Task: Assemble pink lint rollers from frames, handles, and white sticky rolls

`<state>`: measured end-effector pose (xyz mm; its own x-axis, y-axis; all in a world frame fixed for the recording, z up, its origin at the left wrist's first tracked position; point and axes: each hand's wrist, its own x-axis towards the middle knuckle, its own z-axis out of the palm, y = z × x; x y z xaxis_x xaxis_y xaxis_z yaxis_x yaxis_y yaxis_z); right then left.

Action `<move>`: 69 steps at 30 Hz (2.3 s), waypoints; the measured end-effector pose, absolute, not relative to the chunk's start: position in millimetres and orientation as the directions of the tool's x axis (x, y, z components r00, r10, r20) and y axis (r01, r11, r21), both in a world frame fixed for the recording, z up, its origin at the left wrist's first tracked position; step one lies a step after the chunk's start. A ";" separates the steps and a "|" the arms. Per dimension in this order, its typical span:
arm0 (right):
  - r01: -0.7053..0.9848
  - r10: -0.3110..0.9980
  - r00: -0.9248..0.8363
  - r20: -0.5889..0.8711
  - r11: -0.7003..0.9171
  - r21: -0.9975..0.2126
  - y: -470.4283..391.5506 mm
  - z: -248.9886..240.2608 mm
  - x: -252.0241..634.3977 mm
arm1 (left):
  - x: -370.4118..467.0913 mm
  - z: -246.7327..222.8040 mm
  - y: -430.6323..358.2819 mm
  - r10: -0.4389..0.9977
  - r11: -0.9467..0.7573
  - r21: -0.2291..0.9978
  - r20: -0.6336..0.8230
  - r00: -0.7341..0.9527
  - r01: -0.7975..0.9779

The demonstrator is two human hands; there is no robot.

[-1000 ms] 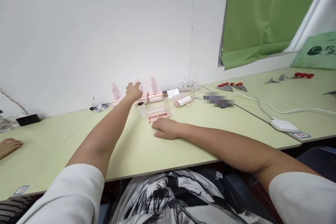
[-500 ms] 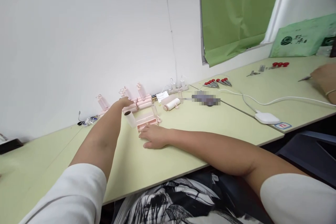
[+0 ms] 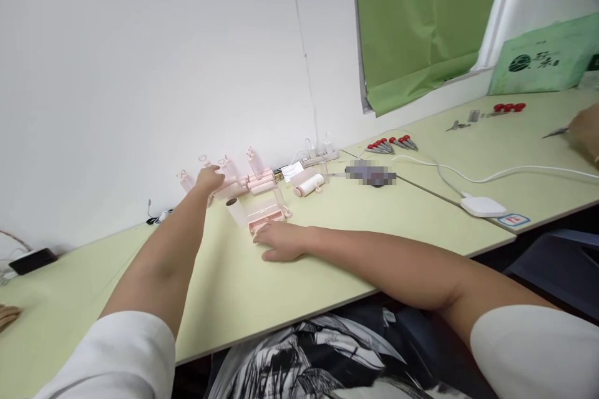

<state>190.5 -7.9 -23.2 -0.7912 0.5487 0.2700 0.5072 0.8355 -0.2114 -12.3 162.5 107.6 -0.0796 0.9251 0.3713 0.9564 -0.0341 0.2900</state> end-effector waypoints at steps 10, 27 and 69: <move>0.261 0.860 -0.289 0.421 0.494 -0.829 -1.0 -26.2 187.6 | -19.2 99.3 38.3 0.644 -0.460 0.510 0.755 -0.123 0.727; -0.220 0.859 -0.208 0.468 0.426 -0.878 -7.2 -0.3 210.5 | 24.2 26.5 5.3 0.674 -0.735 0.677 0.725 0.140 0.032; 0.883 0.962 -0.261 0.084 0.274 -0.381 49.4 26.5 364.0 | -32.4 20.1 57.0 0.775 -0.422 0.890 0.454 -0.439 0.174</move>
